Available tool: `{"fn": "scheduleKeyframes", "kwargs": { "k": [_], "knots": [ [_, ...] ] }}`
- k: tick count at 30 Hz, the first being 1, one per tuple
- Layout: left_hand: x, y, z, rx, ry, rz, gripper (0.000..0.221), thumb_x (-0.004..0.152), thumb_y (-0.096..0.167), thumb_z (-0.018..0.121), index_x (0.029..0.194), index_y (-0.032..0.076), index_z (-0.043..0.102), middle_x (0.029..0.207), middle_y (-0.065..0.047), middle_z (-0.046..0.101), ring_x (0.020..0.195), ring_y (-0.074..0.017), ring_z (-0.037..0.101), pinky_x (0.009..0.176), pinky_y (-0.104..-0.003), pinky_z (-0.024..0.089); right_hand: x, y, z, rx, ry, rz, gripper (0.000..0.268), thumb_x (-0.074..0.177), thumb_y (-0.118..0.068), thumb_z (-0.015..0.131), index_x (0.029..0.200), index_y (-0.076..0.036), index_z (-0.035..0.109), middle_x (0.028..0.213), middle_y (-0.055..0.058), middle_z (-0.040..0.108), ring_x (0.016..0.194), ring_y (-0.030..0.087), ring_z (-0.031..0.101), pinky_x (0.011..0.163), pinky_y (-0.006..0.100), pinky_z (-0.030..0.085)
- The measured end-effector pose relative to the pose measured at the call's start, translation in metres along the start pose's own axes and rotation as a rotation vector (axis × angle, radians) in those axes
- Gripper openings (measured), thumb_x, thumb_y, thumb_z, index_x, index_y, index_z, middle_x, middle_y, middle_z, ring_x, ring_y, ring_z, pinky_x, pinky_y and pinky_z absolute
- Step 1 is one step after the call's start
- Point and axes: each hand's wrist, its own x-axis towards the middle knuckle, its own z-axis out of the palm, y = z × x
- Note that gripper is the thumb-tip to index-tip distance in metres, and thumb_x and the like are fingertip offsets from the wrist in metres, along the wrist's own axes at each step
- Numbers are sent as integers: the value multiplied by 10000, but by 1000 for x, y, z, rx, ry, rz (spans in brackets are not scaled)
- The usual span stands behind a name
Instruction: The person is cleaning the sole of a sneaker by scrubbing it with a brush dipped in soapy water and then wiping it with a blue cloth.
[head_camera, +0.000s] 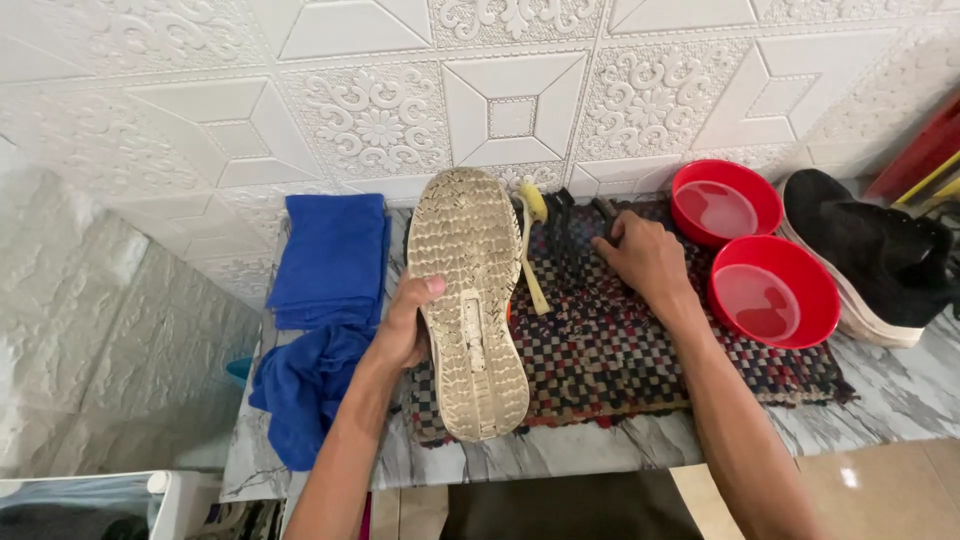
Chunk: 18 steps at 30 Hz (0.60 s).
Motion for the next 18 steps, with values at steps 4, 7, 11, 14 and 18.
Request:
{"fn": "scheduleKeyframes", "kwargs": {
  "k": [4, 7, 11, 14, 18],
  "knots": [
    [-30, 27, 41, 20, -83, 90, 742, 821, 336, 737, 1464, 12, 557, 1063, -263, 681, 925, -344, 721, 817, -577, 644, 7, 10, 9, -4, 15, 6, 283, 955, -362, 776, 984, -94, 691, 848, 141, 744, 880, 448, 767, 747, 545, 605],
    [-70, 77, 106, 24, -130, 102, 779, 836, 335, 724, 1518, 15, 523, 1097, -264, 684, 947, -345, 722, 838, -562, 656, 2, 3, 2, 17, 17, 17, 279, 958, -353, 777, 986, -89, 691, 856, 147, 751, 887, 446, 770, 762, 545, 606],
    [-90, 89, 132, 126, -242, 180, 847, 893, 341, 699, 1637, 65, 404, 1296, -230, 640, 1131, -304, 652, 990, -551, 603, 0, -6, 4, 110, 76, -87, 293, 989, -368, 764, 962, -94, 662, 824, 134, 702, 859, 424, 750, 741, 537, 594],
    [-97, 91, 133, 190, -291, 231, 874, 893, 341, 682, 1666, 65, 380, 1423, -226, 609, 1217, -301, 605, 1084, -544, 540, -3, -18, 10, 152, 94, -194, 278, 995, -338, 768, 908, -98, 658, 773, 117, 679, 803, 409, 735, 709, 520, 589],
    [-95, 86, 136, 69, -268, 183, 791, 838, 284, 647, 1583, 58, 506, 1223, -216, 691, 1054, -289, 675, 944, -522, 613, -7, -24, 9, 93, 125, -199, 279, 1008, -308, 764, 848, -118, 637, 707, 60, 643, 714, 338, 725, 666, 465, 595]
  ]
}}
